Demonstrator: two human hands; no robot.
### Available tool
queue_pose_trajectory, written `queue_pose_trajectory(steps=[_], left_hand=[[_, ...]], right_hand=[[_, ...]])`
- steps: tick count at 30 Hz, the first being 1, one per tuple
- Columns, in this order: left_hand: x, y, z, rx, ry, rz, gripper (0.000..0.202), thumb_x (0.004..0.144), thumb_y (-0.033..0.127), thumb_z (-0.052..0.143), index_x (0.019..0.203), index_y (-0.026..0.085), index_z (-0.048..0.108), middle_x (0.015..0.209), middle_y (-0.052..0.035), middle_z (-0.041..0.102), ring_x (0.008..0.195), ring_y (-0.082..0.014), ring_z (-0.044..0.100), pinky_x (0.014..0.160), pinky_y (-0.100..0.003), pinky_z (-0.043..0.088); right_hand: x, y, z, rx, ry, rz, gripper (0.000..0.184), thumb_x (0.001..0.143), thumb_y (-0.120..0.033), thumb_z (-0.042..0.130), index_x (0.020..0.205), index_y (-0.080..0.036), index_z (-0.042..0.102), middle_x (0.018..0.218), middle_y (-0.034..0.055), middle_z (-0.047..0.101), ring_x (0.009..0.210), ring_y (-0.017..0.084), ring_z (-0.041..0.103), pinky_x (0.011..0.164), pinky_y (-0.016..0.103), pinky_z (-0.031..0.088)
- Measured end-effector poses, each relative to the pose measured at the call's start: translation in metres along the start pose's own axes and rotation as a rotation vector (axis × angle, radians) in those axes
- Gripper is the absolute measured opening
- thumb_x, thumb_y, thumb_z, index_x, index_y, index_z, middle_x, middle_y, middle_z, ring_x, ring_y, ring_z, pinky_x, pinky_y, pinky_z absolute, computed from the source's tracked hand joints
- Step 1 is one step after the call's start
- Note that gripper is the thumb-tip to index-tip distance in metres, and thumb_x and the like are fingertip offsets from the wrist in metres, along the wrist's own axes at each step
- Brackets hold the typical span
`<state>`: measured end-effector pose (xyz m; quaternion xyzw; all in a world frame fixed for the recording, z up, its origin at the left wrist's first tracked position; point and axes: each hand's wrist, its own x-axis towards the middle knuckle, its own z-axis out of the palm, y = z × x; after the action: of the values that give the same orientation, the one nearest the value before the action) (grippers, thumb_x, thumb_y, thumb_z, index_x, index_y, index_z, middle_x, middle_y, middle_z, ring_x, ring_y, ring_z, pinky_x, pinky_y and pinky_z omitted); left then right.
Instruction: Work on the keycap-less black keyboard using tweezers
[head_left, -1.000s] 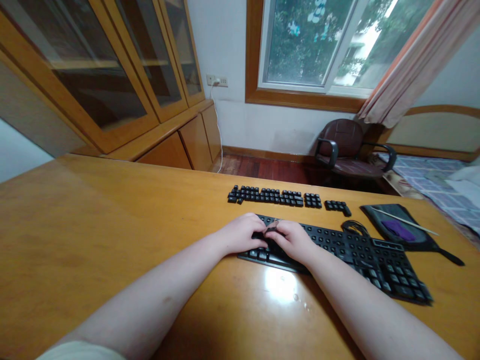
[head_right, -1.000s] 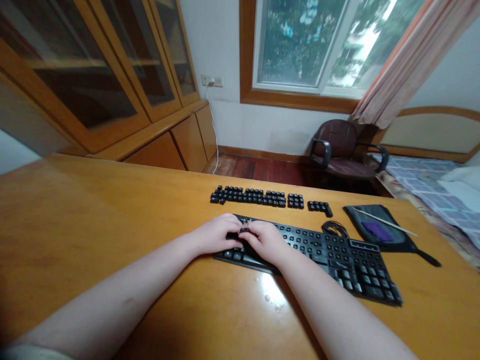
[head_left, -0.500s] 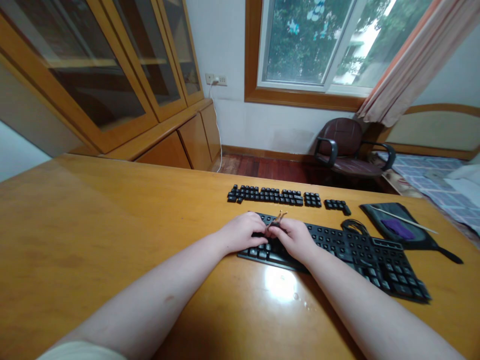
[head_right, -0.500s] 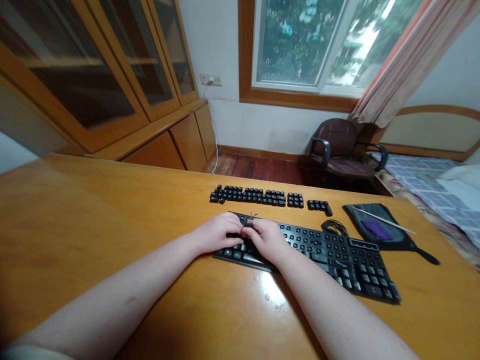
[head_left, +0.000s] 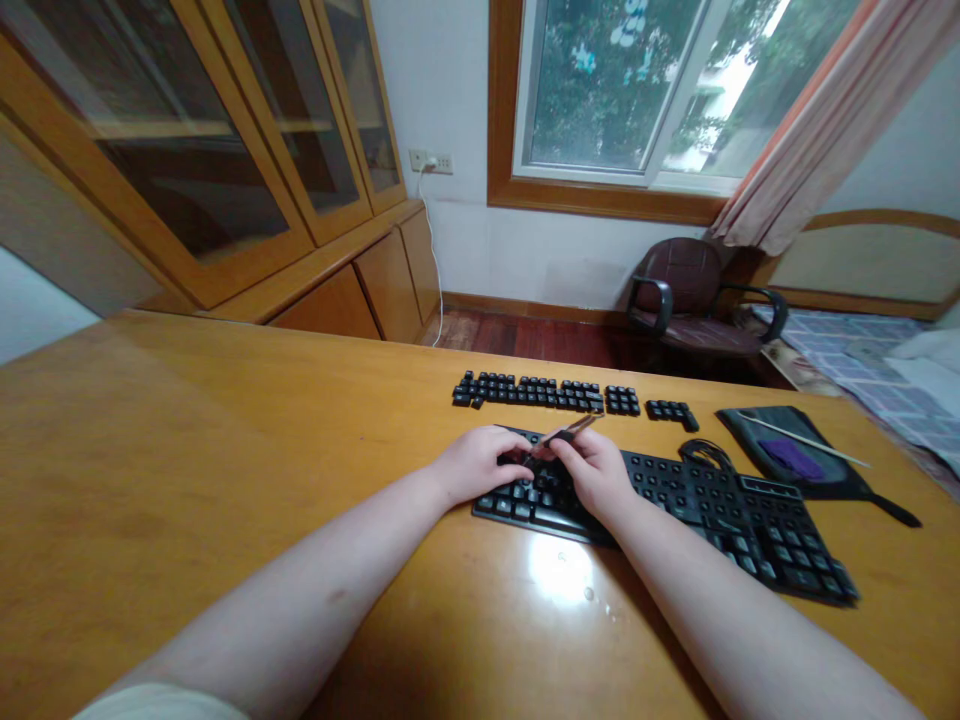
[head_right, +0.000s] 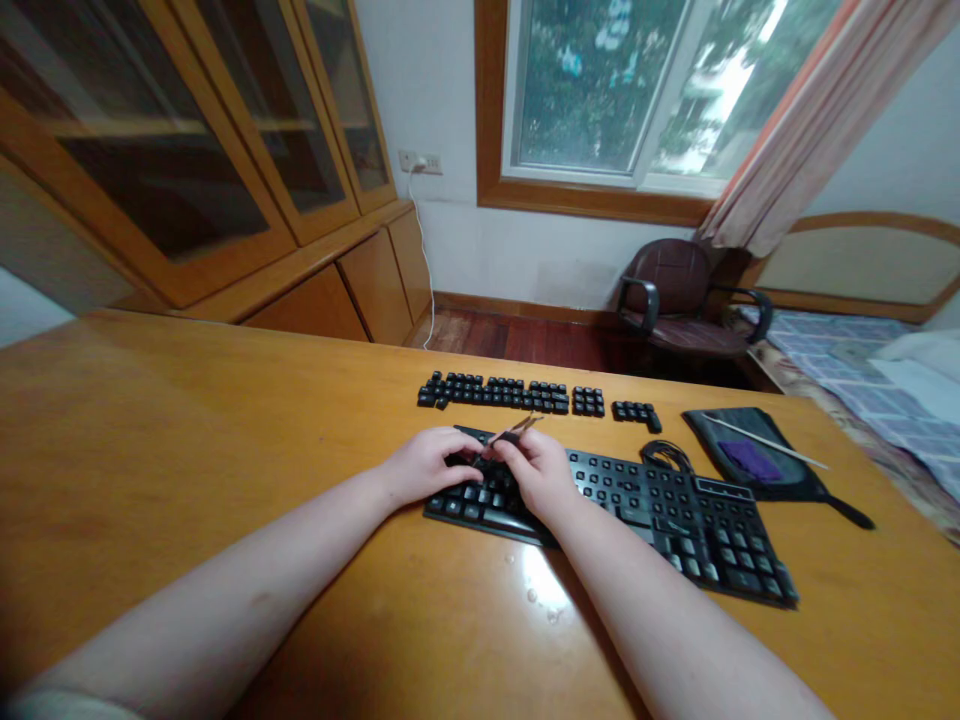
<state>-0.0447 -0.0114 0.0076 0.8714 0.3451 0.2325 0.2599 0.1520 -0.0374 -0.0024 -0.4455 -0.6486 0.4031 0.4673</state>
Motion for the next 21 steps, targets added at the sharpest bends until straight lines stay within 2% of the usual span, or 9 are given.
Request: queue_pose_trajectory(steps=[4,8,15,21], left_hand=[[-0.0011,-0.0004,-0.0007,-0.019,0.077,0.035,0.026,0.069,0.036,0.071,0.087,0.018,0.067,0.083,-0.0019,0.069,0.077,-0.015,0.062,0.072,-0.024,0.046],[-0.0015,-0.0009,-0.0013,-0.059,0.079,0.078,0.023,0.068,0.033,0.072,0.086,0.019,0.068,0.082,-0.0006,0.07,0.075,-0.0134,0.062,0.071,-0.022,0.047],[-0.0014,-0.0029,0.0012,-0.157,0.079,0.017,0.022,0.069,0.028,0.071,0.088,0.018,0.068,0.081,-0.0015,0.07,0.07,-0.0126,0.063,0.067,-0.021,0.049],[-0.0022,-0.005,0.0047,-0.201,0.13,-0.035,0.024,0.07,0.026,0.07,0.093,0.019,0.068,0.081,-0.002,0.069,0.069,-0.0122,0.063,0.067,-0.022,0.051]], right_hand=[[0.0044,-0.0035,0.0035,0.234,0.02,0.157,0.031,0.078,-0.047,0.058,0.073,-0.017,0.06,0.07,0.0051,0.069,0.061,0.017,0.064,0.059,0.029,0.053],[0.0072,-0.0049,0.0056,0.454,-0.009,0.307,0.038,0.069,-0.053,0.065,0.074,-0.017,0.054,0.063,0.003,0.068,0.05,0.015,0.064,0.05,0.027,0.054],[0.0086,-0.0019,0.0039,0.527,-0.031,0.343,0.039,0.068,-0.051,0.067,0.075,-0.016,0.053,0.066,0.0054,0.07,0.054,0.016,0.067,0.048,0.025,0.054],[0.0107,0.0003,0.0049,0.556,0.02,0.361,0.041,0.065,-0.052,0.07,0.076,-0.016,0.053,0.067,0.0064,0.07,0.059,0.019,0.069,0.048,0.026,0.055]])
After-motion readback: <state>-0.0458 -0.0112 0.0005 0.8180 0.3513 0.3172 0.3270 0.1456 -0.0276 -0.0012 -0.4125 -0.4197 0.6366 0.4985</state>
